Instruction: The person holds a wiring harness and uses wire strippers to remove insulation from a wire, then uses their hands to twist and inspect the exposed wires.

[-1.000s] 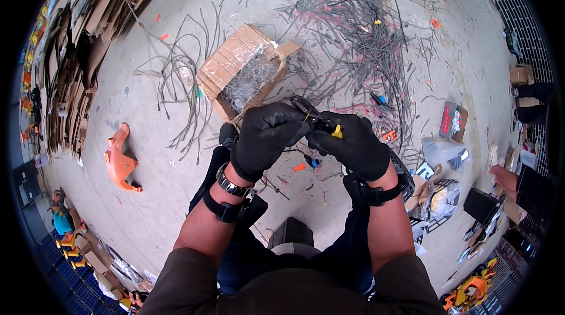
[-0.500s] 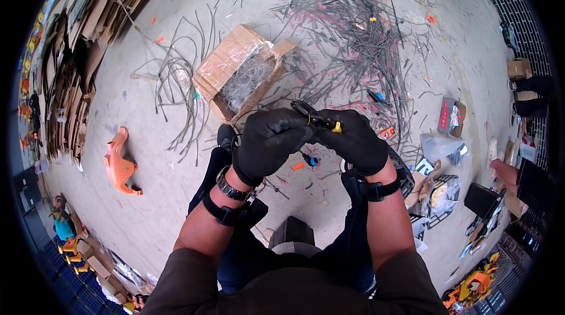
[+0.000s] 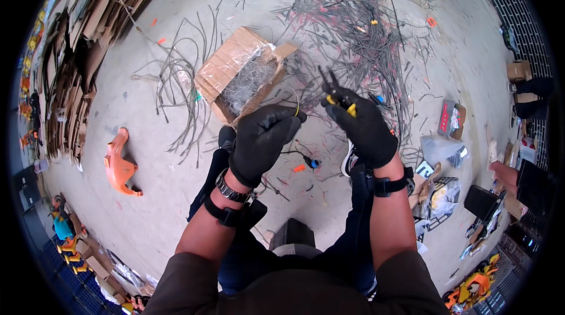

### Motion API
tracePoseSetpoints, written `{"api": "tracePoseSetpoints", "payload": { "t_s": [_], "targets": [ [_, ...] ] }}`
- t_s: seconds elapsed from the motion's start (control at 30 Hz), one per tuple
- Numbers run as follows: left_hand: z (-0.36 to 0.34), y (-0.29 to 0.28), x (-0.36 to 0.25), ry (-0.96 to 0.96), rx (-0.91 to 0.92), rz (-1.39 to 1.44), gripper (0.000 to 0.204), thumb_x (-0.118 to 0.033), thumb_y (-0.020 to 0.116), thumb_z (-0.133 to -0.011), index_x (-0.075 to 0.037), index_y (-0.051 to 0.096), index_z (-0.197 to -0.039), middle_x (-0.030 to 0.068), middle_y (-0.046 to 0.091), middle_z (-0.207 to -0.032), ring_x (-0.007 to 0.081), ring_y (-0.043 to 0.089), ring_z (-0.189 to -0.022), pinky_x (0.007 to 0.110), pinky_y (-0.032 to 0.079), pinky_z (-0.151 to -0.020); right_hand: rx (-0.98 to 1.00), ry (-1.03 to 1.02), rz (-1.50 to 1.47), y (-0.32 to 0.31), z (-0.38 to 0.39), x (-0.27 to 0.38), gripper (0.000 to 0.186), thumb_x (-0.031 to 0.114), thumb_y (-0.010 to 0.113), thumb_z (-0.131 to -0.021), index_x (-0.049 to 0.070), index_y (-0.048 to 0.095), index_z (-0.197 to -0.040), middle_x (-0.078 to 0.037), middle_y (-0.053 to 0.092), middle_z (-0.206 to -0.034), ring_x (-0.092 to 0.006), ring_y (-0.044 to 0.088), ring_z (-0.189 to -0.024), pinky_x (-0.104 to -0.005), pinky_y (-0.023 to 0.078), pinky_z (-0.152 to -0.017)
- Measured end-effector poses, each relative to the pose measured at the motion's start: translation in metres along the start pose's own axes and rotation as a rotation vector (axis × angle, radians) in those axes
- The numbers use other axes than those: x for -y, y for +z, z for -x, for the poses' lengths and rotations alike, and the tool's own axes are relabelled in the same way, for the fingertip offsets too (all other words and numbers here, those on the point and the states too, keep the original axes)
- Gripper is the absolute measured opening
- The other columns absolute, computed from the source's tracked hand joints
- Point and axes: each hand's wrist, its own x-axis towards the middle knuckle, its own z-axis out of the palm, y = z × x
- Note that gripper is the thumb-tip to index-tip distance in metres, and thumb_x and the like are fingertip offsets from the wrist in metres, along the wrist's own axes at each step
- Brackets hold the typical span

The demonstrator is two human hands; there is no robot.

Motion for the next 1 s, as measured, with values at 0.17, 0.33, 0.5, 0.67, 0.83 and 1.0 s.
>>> {"api": "tracePoseSetpoints", "payload": {
  "t_s": [0.17, 0.33, 0.5, 0.67, 0.83, 1.0],
  "targets": [
    [-0.011, -0.008, -0.002, -0.063, -0.060, -0.046, 0.017, -0.007, 0.062, -0.093, 0.001, 0.073, -0.103, -0.0014, 0.064, -0.078, 0.0040, 0.053, -0.067, 0.022, 0.044, -0.059, -0.002, -0.219, 0.289, 0.021, 0.010, -0.009, 0.041, 0.020, 0.069, -0.092, 0.008, 0.061, -0.129, -0.018, 0.070, -0.109, -0.0311, 0.070, -0.094, -0.0377, 0.055, -0.083],
    [-0.016, -0.011, 0.007, -0.066, -0.059, 0.004, 0.017, -0.013, 0.063, -0.094, 0.000, 0.072, -0.100, -0.0022, 0.060, -0.070, 0.0037, 0.048, -0.058, 0.021, 0.038, -0.052, 0.012, -0.278, 0.334, 0.024, 0.014, -0.005, 0.043, 0.018, 0.069, -0.091, 0.007, 0.060, -0.132, -0.021, 0.068, -0.115, -0.0349, 0.068, -0.101, -0.0397, 0.052, -0.088],
    [-0.018, -0.011, 0.015, -0.008, -0.020, -0.036, 0.018, -0.016, 0.065, -0.094, 0.000, 0.072, -0.098, -0.0021, 0.060, -0.068, 0.0036, 0.046, -0.053, 0.021, 0.036, -0.048, -0.064, -0.457, 0.382, 0.026, 0.007, -0.016, 0.040, 0.016, 0.070, -0.089, 0.004, 0.061, -0.126, -0.019, 0.067, -0.096, -0.0357, 0.065, -0.083, -0.0432, 0.053, -0.075],
    [-0.020, -0.012, 0.010, -0.008, -0.021, -0.060, 0.018, -0.016, 0.065, -0.094, 0.000, 0.072, -0.096, -0.0024, 0.060, -0.068, 0.0033, 0.046, -0.052, 0.021, 0.035, -0.047, -0.059, -0.438, 0.371, 0.024, 0.009, -0.017, 0.041, 0.016, 0.071, -0.088, 0.004, 0.061, -0.126, -0.019, 0.067, -0.095, -0.0354, 0.065, -0.084, -0.0434, 0.052, -0.075],
    [-0.021, -0.008, 0.011, -0.077, 0.058, -0.079, 0.018, -0.016, 0.065, -0.093, -0.001, 0.073, -0.096, -0.0027, 0.059, -0.066, 0.0031, 0.045, -0.051, 0.021, 0.033, -0.046, -0.001, -0.341, 0.400, 0.023, 0.013, -0.006, 0.042, 0.014, 0.070, -0.089, 0.007, 0.061, -0.130, -0.019, 0.069, -0.112, -0.0347, 0.067, -0.101, -0.0402, 0.053, -0.085],
    [-0.022, -0.006, 0.013, -0.135, 0.104, -0.056, 0.018, -0.017, 0.065, -0.093, -0.001, 0.073, -0.097, -0.0025, 0.057, -0.064, 0.0032, 0.044, -0.050, 0.020, 0.031, -0.046, -0.017, -0.376, 0.449, 0.024, 0.014, -0.003, 0.040, 0.019, 0.070, -0.088, 0.005, 0.062, -0.125, -0.019, 0.068, -0.097, -0.0360, 0.065, -0.089, -0.0433, 0.052, -0.080]
  ]
}}
